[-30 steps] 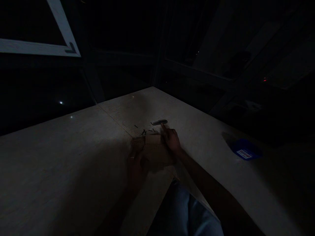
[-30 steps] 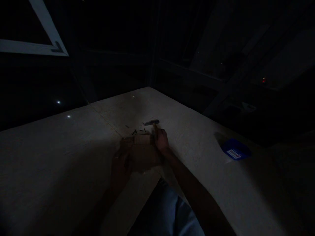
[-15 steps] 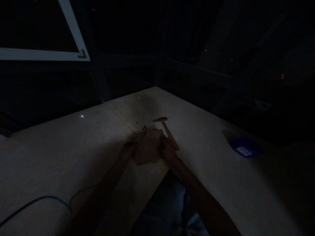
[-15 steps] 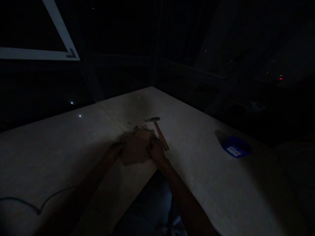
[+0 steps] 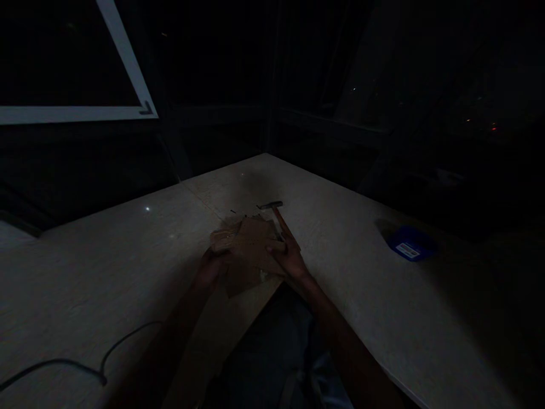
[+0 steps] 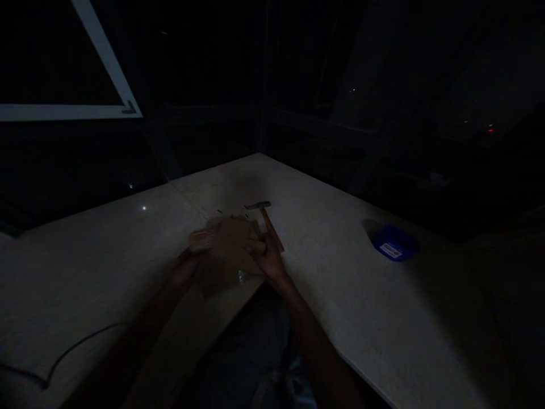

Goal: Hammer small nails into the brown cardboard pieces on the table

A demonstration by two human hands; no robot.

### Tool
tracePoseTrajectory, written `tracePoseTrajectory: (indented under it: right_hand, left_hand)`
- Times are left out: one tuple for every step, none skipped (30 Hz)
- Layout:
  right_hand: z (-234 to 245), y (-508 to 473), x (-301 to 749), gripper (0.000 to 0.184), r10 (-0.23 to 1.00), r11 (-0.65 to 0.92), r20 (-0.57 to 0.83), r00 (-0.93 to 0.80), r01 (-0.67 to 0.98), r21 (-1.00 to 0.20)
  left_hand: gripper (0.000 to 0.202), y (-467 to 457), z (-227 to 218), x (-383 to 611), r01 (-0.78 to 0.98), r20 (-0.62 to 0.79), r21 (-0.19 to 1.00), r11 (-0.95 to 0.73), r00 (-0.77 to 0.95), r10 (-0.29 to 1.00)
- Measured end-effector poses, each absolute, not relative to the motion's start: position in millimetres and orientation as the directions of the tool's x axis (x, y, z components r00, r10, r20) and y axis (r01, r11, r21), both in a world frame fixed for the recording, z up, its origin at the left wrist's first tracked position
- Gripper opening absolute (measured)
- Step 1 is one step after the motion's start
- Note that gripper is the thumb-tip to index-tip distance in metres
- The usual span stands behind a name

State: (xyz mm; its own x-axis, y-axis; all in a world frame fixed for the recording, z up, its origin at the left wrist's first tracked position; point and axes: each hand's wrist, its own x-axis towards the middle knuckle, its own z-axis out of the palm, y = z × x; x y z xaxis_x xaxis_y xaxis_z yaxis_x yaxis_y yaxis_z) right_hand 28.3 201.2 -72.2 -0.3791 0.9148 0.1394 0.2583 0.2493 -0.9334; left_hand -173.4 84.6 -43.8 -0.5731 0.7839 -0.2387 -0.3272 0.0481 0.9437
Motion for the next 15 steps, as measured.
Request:
tracePoseTrajectory:
  right_hand:
    - [-63,194,37,0.071,0.926,0.203,0.117,-0.359,0.21,-0.956]
    - [-55,188,47,0.069,0.934,0.139,0.078,-0.35,0.153,-0.978]
    - [-48,181,58,0.067,0.941,0.069,0.031,-0.337,0.101,-0.993]
    - [-41,176,70,0.064,0.941,-0.004,-0.018,-0.338,0.043,-0.999]
    - [-37,172,83,0.062,0.934,-0.071,-0.061,-0.351,-0.017,-0.997]
    - [-33,168,96,0.061,0.926,-0.127,-0.094,-0.366,-0.065,-0.99]
    - [-31,166,110,0.06,0.922,-0.169,-0.121,-0.368,-0.102,-0.98]
    - [-30,165,124,0.059,0.926,-0.197,-0.143,-0.349,-0.125,-0.972]
    - [-30,165,139,0.058,0.938,-0.215,-0.167,-0.305,-0.131,-0.968]
    - [-31,166,154,0.057,0.952,-0.226,-0.192,-0.238,-0.128,-0.966]
    - [-33,166,169,0.056,0.965,-0.232,-0.212,-0.155,-0.121,-0.965]
    - [-36,167,185,0.055,0.97,-0.237,-0.23,-0.076,-0.11,-0.965]
    - [-40,167,201,0.055,0.97,-0.243,-0.244,-0.007,-0.096,-0.965]
    - [-44,166,217,0.055,0.966,-0.249,-0.254,0.051,-0.081,-0.965]
    - [-50,165,233,0.055,0.961,-0.254,-0.259,0.099,-0.064,-0.965]
  left_hand:
    - [0.048,80,-39,-169,-0.327,-0.243,0.943,0.056,-0.567,0.787]
    - [0.048,76,-34,-164,-0.332,-0.255,0.941,0.07,-0.554,0.793]
    - [0.049,74,-29,-157,-0.345,-0.27,0.935,0.085,-0.536,0.8]
    - [0.051,74,-25,-149,-0.364,-0.286,0.926,0.098,-0.508,0.813]
    - [0.053,77,-22,-140,-0.385,-0.294,0.917,0.104,-0.476,0.829]
    - [0.056,82,-21,-130,-0.4,-0.29,0.911,0.103,-0.444,0.848]
    - [0.058,90,-22,-119,-0.404,-0.278,0.909,0.099,-0.412,0.867]
    - [0.06,99,-25,-107,-0.395,-0.264,0.913,0.101,-0.383,0.885]
    - [0.061,111,-30,-94,-0.365,-0.247,0.925,0.107,-0.363,0.898]
    - [0.061,123,-37,-80,-0.313,-0.233,0.942,0.12,-0.354,0.906]
    - [0.059,136,-45,-65,-0.238,-0.216,0.961,0.137,-0.347,0.913]
    - [0.057,149,-54,-49,-0.145,-0.182,0.98,0.138,-0.361,0.915]
    - [0.056,161,-63,-32,-0.048,-0.129,0.992,0.12,-0.375,0.918]
    - [0.055,172,-72,-15,0.048,-0.041,0.997,0.061,-0.354,0.935]
    - [0.055,182,-80,2,0.146,0.059,0.989,-0.016,-0.297,0.953]
